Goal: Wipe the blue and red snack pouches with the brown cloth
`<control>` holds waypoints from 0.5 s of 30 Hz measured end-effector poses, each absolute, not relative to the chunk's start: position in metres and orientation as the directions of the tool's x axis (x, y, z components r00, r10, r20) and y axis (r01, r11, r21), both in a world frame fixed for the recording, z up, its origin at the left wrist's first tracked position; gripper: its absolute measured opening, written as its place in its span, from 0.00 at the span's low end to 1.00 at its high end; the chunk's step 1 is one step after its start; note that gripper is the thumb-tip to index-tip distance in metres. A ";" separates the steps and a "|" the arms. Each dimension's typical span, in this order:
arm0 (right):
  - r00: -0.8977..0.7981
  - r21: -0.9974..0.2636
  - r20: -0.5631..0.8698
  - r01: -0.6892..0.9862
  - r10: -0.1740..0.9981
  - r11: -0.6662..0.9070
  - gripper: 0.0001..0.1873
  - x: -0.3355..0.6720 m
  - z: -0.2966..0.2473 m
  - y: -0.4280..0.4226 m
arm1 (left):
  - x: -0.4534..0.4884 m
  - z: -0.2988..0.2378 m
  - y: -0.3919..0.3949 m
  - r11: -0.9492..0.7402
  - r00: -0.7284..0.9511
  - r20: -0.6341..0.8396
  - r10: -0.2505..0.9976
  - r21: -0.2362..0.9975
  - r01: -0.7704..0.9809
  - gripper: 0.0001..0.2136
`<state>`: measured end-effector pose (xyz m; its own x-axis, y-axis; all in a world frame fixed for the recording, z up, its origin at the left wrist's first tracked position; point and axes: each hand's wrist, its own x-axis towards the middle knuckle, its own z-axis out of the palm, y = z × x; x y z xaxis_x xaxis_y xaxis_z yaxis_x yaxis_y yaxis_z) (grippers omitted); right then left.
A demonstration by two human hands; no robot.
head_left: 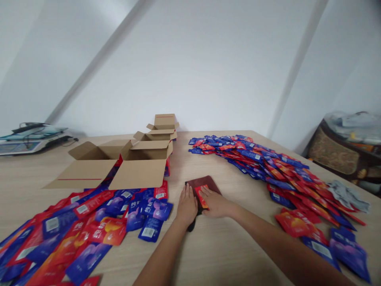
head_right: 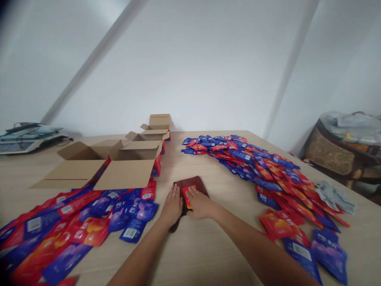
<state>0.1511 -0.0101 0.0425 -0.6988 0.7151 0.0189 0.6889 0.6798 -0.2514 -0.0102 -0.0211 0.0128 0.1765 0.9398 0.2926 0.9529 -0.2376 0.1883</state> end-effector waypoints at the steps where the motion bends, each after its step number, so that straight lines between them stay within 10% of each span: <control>1: -0.702 -0.236 -0.003 0.692 0.712 0.682 0.41 0.152 0.046 -0.018 | -0.010 0.013 -0.021 -0.238 0.176 0.296 0.939 0.191 0.952 0.24; 5: -0.623 -0.274 0.005 0.751 0.782 0.601 0.40 0.150 0.060 -0.033 | -0.012 0.010 -0.020 -0.272 0.193 0.340 0.920 0.203 0.941 0.24; 11: -0.277 -0.756 0.161 0.583 0.947 0.299 0.34 0.153 0.064 -0.001 | -0.014 0.008 -0.020 -0.296 0.204 0.380 0.902 0.201 0.934 0.23; 15: -0.221 -0.649 0.168 0.709 0.961 0.277 0.30 0.154 0.050 0.001 | -0.016 0.009 -0.021 -0.349 0.254 0.398 0.881 0.186 0.918 0.24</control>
<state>0.1542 0.0008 0.0497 -0.2213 0.9606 0.1679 0.7090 0.2767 -0.6486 -0.0155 -0.0210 0.0089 0.2545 0.8813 0.3982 0.9184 -0.3492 0.1860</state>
